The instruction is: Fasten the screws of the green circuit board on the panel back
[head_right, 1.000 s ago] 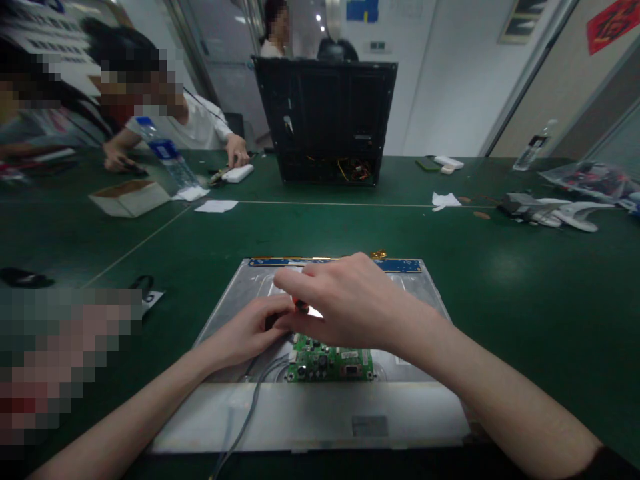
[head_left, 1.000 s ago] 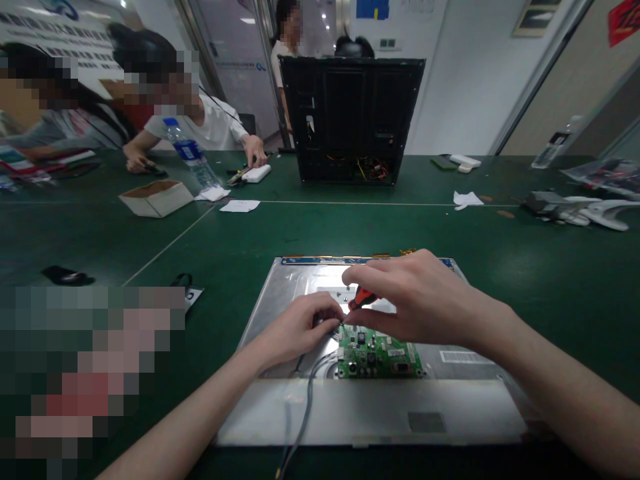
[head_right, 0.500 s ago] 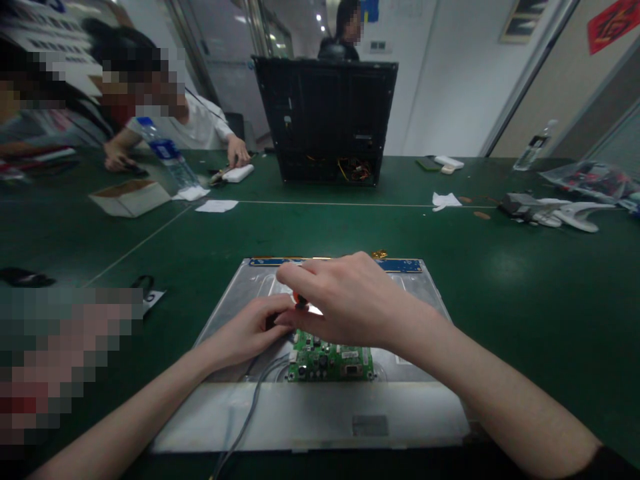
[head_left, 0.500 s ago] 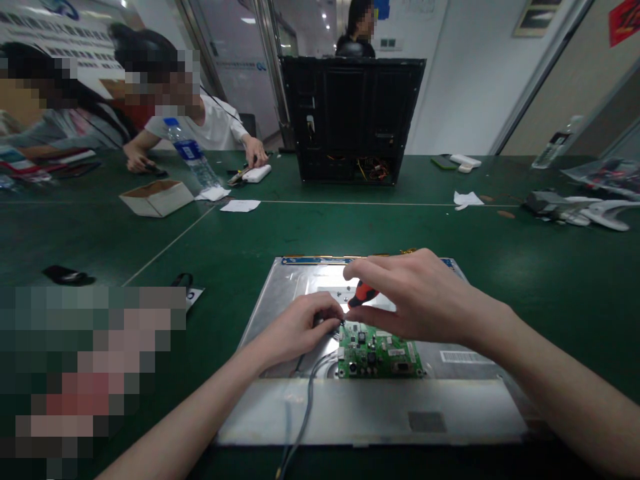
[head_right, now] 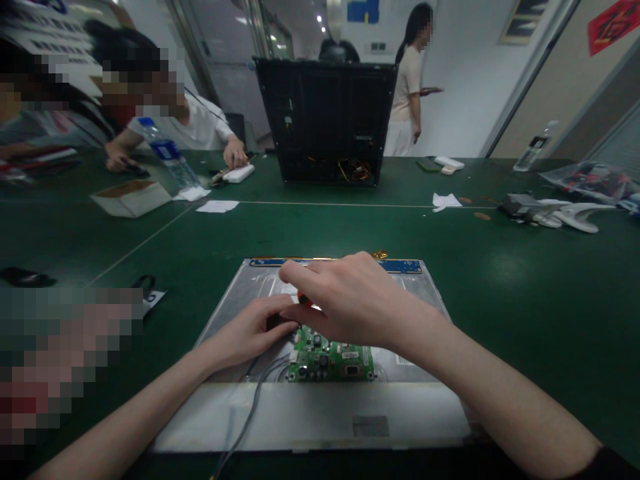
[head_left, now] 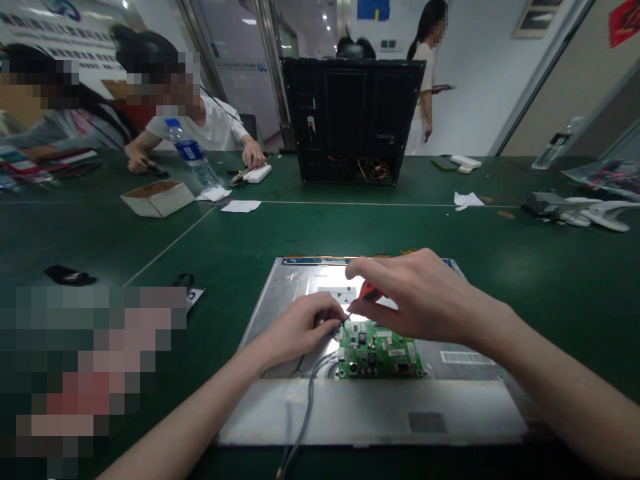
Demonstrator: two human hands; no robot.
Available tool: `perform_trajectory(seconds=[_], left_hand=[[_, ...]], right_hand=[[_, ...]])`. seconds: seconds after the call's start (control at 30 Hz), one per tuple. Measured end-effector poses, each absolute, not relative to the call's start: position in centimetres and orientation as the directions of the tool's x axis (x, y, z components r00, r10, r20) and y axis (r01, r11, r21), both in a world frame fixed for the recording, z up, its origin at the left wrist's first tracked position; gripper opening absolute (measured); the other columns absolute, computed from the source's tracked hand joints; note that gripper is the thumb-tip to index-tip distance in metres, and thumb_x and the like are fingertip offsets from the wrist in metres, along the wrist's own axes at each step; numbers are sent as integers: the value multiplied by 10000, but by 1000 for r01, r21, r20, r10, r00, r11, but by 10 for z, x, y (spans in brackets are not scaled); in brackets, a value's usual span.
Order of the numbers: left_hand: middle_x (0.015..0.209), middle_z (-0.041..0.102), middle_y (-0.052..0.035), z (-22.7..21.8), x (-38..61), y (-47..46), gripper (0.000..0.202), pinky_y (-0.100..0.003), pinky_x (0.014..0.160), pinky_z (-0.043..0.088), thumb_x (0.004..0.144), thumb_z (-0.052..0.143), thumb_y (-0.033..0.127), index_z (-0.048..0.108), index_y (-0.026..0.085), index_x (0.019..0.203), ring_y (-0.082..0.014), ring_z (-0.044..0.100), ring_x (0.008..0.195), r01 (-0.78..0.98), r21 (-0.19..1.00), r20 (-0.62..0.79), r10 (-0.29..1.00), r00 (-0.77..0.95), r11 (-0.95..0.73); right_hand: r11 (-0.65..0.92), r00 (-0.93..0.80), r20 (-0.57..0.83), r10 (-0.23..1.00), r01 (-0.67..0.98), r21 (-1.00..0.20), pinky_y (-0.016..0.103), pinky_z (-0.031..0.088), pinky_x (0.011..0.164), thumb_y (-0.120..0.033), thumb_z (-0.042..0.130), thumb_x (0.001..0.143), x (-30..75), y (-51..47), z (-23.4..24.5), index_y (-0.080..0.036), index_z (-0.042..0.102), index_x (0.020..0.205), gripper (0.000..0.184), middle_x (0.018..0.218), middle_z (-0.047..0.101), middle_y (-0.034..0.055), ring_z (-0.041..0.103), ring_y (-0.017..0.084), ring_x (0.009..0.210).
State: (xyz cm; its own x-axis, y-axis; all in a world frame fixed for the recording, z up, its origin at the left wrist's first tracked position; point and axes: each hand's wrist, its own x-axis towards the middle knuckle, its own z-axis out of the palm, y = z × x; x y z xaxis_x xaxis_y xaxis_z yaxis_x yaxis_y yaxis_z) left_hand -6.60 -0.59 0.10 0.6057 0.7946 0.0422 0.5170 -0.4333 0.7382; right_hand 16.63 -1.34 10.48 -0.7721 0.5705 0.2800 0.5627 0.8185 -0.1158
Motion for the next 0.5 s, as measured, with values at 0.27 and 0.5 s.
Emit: perform_trajectory(seconds=[0.27,0.5], left_hand=[[905,683,-34,2,-65,-7,92,-321,730,455,916,578,212,667,193,925,-197,602,814,514,744,40,796,603,-427],[939,688,-31,0,-67,-6,97,-327,754,468,936,576,226,664,198,967,-197,613,842,511,747,31,790,612,-425]], right_hand=[[842,-791,294,537,524,-126,263,257,534,-259,585,912,167,-16,107,-149,540,1130,248,941,712,52,575,146,658],[825,-772,304,558,556,-101,266,226,530,-270,524,989,166,-15,105,-178,562,1079,134,885,726,24,594,146,655]])
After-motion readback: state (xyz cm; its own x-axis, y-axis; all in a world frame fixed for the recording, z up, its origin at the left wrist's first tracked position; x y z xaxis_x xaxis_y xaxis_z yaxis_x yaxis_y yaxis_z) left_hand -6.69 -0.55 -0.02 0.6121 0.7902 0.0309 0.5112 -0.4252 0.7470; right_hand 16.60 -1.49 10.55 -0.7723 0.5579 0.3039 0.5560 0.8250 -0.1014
